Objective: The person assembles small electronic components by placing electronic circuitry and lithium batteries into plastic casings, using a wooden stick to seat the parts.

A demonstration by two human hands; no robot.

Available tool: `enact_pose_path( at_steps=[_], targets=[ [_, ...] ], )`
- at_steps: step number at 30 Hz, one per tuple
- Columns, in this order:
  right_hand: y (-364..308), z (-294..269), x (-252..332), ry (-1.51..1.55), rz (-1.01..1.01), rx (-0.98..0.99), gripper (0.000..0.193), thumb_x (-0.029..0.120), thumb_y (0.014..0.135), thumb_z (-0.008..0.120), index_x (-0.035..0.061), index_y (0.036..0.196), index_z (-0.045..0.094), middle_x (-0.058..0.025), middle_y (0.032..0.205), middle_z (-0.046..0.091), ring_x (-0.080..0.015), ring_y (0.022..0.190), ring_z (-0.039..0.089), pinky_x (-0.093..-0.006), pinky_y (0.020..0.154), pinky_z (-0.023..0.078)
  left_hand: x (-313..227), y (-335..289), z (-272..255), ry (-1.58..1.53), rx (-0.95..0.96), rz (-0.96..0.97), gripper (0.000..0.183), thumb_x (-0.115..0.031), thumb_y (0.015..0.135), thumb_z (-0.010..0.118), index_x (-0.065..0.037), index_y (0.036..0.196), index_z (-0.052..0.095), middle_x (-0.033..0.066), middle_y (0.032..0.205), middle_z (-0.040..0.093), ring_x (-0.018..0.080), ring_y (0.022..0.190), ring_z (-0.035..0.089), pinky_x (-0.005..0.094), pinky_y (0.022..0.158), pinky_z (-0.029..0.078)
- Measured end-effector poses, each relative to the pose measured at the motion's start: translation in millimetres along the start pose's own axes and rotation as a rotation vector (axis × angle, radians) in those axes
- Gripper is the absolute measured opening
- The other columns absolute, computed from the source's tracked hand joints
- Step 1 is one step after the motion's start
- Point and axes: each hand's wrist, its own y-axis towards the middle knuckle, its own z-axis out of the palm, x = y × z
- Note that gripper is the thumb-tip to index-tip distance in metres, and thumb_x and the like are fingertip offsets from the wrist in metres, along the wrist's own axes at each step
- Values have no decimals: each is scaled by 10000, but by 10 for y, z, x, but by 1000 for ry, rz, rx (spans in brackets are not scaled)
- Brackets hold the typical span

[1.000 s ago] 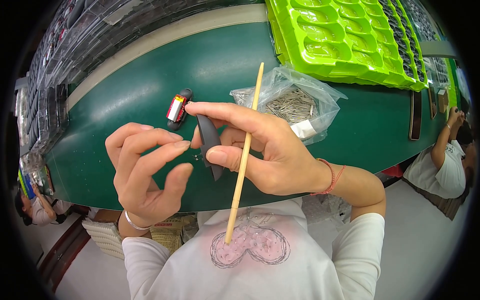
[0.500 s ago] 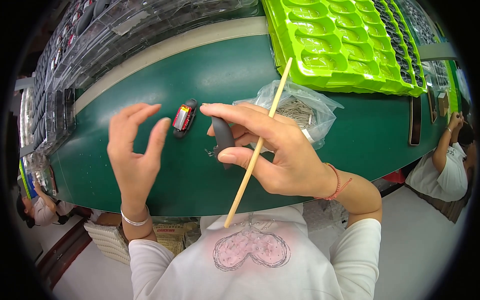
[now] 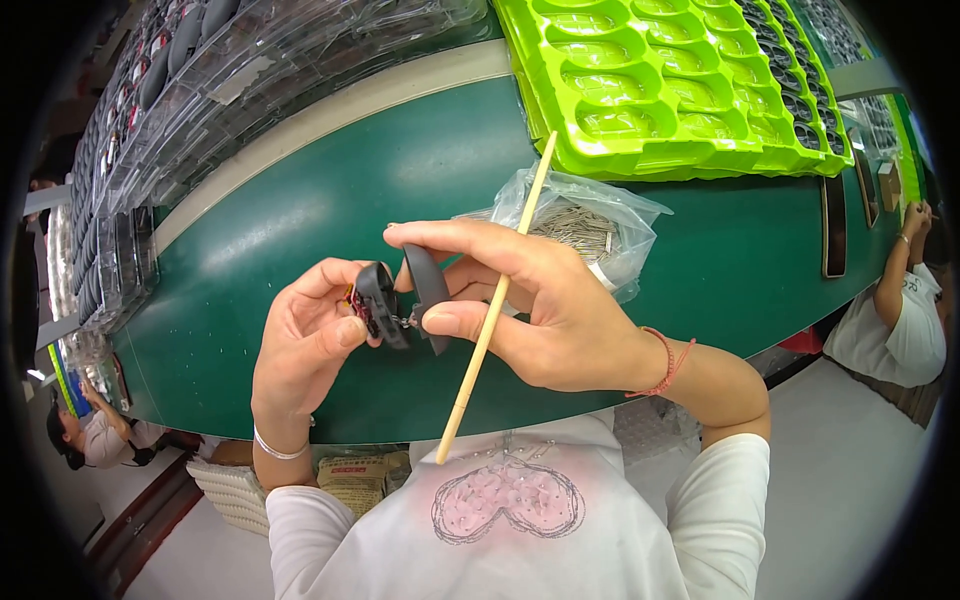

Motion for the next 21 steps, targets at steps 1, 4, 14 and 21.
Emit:
enact_pose_path(
  at_steps=[1,4,14,21],
  targets=[
    [1,6,0,13,-9,12,559,55,950,639,-43,1450,411,-152,1189,592,-218,1038,660,-331,918,544,10,-2,-9,-41,32,3,376,-20,861,744,16,1198,580,110,1172,646,148,1066,622,309,949,508],
    [-1,-8,12,-6,-15,33,563,67,952,642,-42,1453,408,-152,1180,598,-221,1035,664,-332,914,547,29,22,-53,-84,75,-45,399,-36,837,775,-4,1179,572,111,1197,634,154,1069,625,306,958,503],
    [-14,24,-28,-79,-51,28,560,94,959,643,-39,1451,413,-152,1169,606,-211,1009,672,-324,860,570,4,-2,87,-68,21,-51,730,-358,678,922,0,1216,583,116,1136,656,194,975,658,321,883,536],
    [-22,22,-5,-225,-108,67,560,122,962,648,-41,1446,419,-158,1165,608,-209,986,679,-324,842,577,77,-14,83,11,-15,4,724,-371,674,921,-10,1209,593,117,1127,669,200,938,670,332,853,548]
  ],
)
